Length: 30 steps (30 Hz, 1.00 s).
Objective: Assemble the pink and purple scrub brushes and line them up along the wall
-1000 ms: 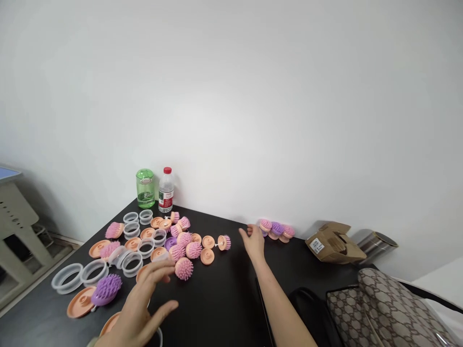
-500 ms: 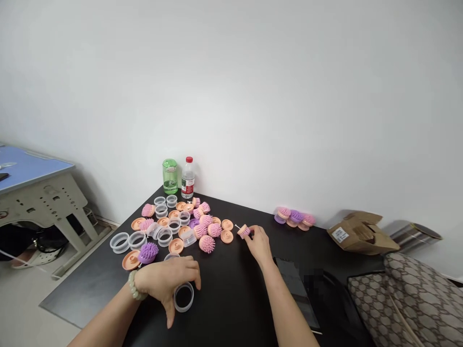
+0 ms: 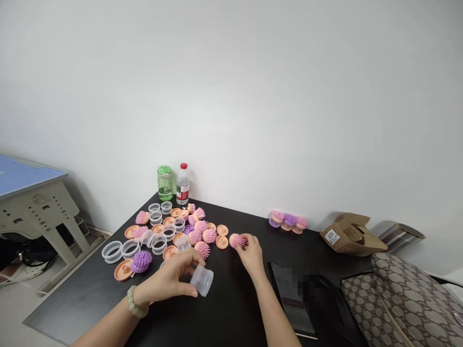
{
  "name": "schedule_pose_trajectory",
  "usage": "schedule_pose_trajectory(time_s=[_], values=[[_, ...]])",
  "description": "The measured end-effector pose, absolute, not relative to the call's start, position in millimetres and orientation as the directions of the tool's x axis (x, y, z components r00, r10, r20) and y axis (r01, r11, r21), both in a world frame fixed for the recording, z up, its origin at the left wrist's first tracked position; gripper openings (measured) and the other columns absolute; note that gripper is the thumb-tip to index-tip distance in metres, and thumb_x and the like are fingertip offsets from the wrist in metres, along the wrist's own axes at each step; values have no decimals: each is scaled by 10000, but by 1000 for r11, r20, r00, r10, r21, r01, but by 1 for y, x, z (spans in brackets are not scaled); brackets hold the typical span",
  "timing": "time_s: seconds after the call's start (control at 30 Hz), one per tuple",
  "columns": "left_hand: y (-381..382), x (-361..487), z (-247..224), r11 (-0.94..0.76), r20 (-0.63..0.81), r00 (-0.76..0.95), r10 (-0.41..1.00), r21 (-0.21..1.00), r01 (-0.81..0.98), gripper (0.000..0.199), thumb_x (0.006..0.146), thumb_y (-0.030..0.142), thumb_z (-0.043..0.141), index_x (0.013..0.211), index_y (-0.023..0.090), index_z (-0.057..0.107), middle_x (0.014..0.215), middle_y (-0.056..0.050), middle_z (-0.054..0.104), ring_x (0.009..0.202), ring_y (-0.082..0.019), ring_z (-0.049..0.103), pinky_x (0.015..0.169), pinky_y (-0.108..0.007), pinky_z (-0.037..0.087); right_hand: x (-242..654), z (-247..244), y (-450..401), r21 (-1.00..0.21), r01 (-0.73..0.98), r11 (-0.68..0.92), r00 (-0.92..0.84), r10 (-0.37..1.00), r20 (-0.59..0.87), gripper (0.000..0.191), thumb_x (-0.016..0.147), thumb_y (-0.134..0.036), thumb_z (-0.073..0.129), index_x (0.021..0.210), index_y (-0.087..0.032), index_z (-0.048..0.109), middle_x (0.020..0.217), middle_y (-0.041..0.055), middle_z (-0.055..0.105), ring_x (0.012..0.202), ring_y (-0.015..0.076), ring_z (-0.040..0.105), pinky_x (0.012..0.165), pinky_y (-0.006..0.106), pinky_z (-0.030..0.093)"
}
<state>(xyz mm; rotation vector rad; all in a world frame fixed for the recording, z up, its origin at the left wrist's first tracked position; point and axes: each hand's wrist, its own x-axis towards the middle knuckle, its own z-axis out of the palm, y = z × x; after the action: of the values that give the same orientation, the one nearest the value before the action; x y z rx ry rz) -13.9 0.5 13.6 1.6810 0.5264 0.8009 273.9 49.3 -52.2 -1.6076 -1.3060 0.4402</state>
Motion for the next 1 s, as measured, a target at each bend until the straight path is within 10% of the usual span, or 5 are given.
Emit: schedule_pose_trajectory(time_s=[0.17,0.43,1.0], values=[[-1,-4,6,154,109,626,773,923,-352,564,620,318,936,1030,192,569,925,-4,597,822,-129,589,743,-252,472,275,-40,19,-951,288,113,334,919,210,311,698,-422,692,910,-202,637,968,98,698,922,283,702,837,413,576],[1,0,4,164,71,509,858,902,-400,523,614,269,938,1014,184,612,972,-28,643,880,-156,573,759,-265,438,247,-5,-39,-968,-127,215,112,973,202,420,814,-451,753,1164,-240,661,1123,122,728,1050,295,701,874,387,578],[-3,8,-4,183,44,539,841,915,-360,551,595,240,943,1018,170,596,975,-29,607,854,-143,543,743,-266,420,210,-4,-52,-930,85,358,-78,933,352,287,944,-300,620,1228,-262,624,1256,129,668,1144,267,684,958,366,582]])
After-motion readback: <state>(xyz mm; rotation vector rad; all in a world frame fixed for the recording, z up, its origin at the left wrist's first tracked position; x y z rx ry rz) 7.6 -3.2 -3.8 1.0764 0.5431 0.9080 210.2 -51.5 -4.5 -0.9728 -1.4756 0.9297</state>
